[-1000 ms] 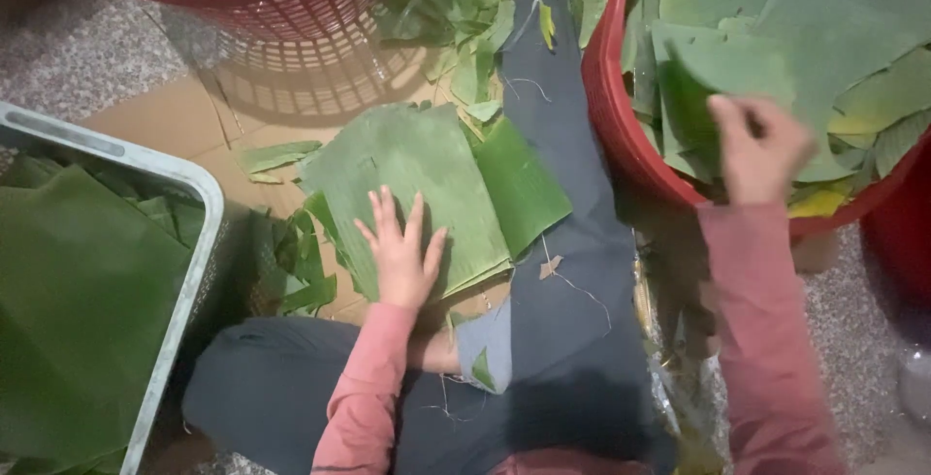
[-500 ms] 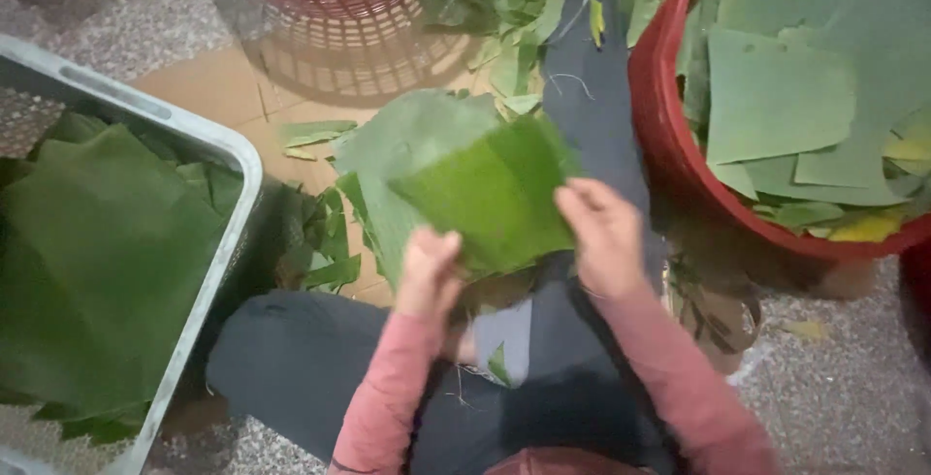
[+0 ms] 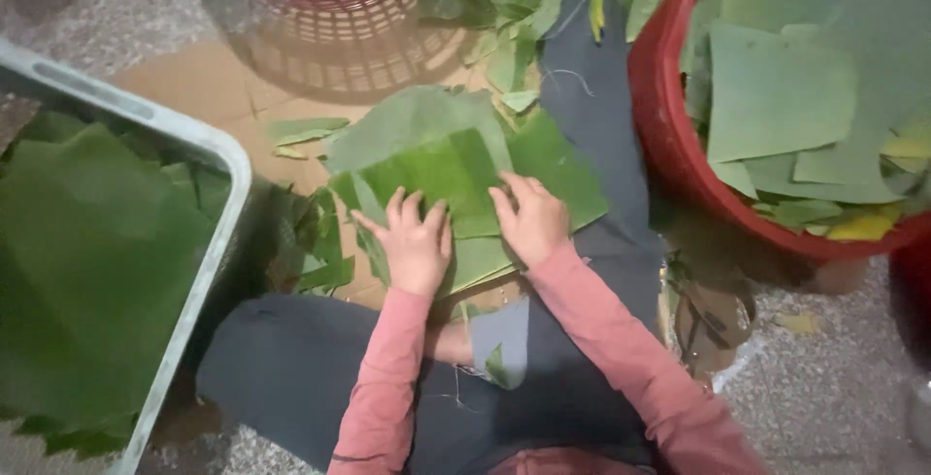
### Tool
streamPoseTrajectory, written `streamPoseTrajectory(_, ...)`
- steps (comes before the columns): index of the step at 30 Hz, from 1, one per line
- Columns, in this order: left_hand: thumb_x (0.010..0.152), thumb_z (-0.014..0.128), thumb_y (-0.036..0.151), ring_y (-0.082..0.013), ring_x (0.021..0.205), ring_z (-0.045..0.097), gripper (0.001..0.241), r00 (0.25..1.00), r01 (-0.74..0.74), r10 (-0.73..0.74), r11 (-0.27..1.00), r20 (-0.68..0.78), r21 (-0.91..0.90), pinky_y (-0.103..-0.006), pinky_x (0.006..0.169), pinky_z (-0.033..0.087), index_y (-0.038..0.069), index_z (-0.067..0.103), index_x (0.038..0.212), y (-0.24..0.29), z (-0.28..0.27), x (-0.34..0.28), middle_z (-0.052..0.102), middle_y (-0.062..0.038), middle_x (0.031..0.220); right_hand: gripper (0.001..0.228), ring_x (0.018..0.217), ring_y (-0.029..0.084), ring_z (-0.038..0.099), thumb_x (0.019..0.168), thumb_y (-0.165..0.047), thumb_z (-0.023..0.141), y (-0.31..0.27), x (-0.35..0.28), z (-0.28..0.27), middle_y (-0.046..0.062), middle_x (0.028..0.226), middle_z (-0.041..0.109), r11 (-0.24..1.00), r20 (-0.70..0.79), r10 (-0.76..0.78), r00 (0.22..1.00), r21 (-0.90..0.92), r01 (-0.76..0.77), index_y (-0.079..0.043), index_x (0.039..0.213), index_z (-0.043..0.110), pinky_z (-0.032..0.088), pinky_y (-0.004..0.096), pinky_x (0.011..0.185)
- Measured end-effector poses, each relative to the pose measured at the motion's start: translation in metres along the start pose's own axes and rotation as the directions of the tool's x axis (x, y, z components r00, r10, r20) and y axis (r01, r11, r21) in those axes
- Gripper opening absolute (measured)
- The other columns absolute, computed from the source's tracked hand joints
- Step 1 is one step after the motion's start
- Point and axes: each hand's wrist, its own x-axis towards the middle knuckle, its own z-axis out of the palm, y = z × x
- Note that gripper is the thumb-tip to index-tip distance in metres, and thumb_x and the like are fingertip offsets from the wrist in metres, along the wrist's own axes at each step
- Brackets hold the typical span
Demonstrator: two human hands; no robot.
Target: Sorting and stacking cut banana leaf pieces into a neat pile while sitting on the floor.
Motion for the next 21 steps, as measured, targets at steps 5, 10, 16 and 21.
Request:
streamPoseTrajectory(5,0.079,0.072,0.025,-0.0304,0.134,0.055,0.028,0.996,0.010,-0.015,0.998,0.092,0.056,-0.0850,0.106,0.017,0.035,0.076,0.105,0.005,0.002,-0.002,0.067,-0.004,0.126,0.013,0.085,0.029,0.075,0.089,-0.009,0.086,0.008,0.036,-0.119,0.010,0.092,0.077,0.975,-0.337,-0.212,0.917,-0.007,0.222,-0.010,0.101,0.081,0.060,0.035,0.072)
streamPoseTrajectory(10,0.087,0.070,0.028,-0.0398,0.135,0.050,0.029,0.993,0.049,-0.037,0.993,0.109,-0.111,-0.0880,0.108,0.003,0.019,0.074,0.114,0.011,-0.010,-0.003,0.061,-0.014,0.133,0.051,0.098,0.041,0.063,0.092,-0.032,0.083,0.140,0.080,-0.195,0.025,0.112,0.069,0.854,-0.005,0.046,0.999,-0.519,-0.041,0.003,0.127,0.073,0.052,0.048,0.083)
streamPoseTrajectory(16,0.089,0.070,0.029,-0.0388,0.137,0.049,0.029,0.993,0.059,-0.047,0.992,0.104,-0.113,-0.0877,0.109,0.002,0.020,0.074,0.117,0.010,-0.006,-0.005,0.061,-0.013,0.134,0.020,0.071,0.038,0.065,0.096,-0.025,0.072,0.166,0.077,-0.191,0.015,0.091,0.075,0.847,-0.053,0.002,0.999,-0.531,-0.030,-0.007,0.103,0.080,0.052,0.045,0.066)
streamPoseTrajectory(21,0.090,0.070,0.029,-0.0382,0.136,0.051,0.028,0.997,0.043,-0.035,0.993,0.072,-0.108,-0.0880,0.108,0.006,0.019,0.074,0.115,0.009,-0.007,-0.005,0.062,-0.013,0.133,0.046,0.077,0.037,0.069,0.094,-0.041,0.074,0.159,0.083,-0.188,0.019,0.101,0.075,0.808,0.033,0.113,0.993,-0.584,-0.073,-0.002,0.120,0.077,0.054,0.044,0.068)
